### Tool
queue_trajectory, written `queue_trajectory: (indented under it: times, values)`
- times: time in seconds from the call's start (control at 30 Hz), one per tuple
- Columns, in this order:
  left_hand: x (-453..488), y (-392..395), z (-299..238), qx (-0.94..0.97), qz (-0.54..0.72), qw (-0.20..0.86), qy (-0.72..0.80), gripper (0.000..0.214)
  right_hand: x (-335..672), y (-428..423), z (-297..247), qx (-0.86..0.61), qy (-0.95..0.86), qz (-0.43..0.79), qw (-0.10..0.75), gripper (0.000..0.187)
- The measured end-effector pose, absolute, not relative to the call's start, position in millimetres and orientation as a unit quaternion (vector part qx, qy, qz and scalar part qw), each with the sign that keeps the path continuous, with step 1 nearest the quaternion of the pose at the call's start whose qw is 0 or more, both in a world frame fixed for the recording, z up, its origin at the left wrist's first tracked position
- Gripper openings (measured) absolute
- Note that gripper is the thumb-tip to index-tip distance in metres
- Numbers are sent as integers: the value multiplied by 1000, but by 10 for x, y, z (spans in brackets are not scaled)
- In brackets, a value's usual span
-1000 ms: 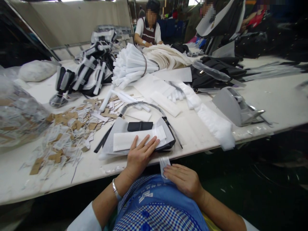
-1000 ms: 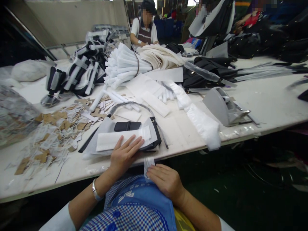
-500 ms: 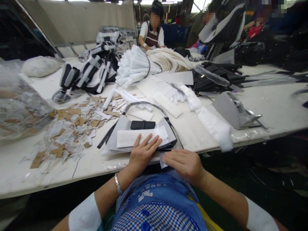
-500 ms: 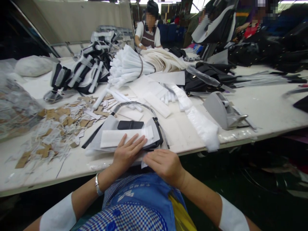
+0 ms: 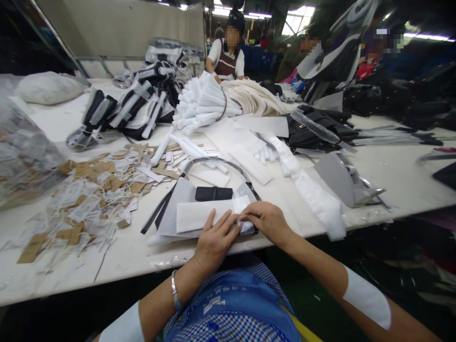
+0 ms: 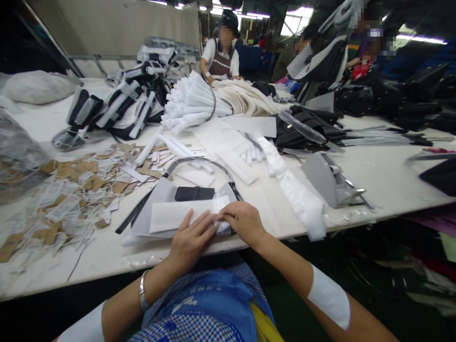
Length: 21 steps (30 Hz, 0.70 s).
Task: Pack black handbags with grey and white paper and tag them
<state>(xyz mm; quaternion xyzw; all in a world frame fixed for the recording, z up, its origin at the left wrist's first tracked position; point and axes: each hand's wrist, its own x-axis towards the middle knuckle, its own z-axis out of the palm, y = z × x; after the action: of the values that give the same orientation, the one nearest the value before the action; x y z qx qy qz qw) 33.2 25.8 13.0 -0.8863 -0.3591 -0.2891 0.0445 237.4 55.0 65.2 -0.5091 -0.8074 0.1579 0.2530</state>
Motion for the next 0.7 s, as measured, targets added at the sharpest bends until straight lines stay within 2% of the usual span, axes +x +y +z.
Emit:
queue_trajectory:
  times: [0.07,0.23,0.4,0.53,0.7]
  values:
    - [322,259,127,-886,-301,44,-350,23,2364,573,662,-533,-788,194,240,11]
    - [324,265,140,-880,-315,28,-355,22,2348,613,711,-568,-776,187,200,16]
    - [329,266,119,-884,-292,30,-363,38,2354,684,758,-587,-764,222,150,15]
    - [323,273,125,-887,-281,54,-363,33,2386,787,748,-591,-744,276,144,28]
    - [319,281,178,-902,-256,75,-339,33,2415,891,700,-568,-743,316,160,20]
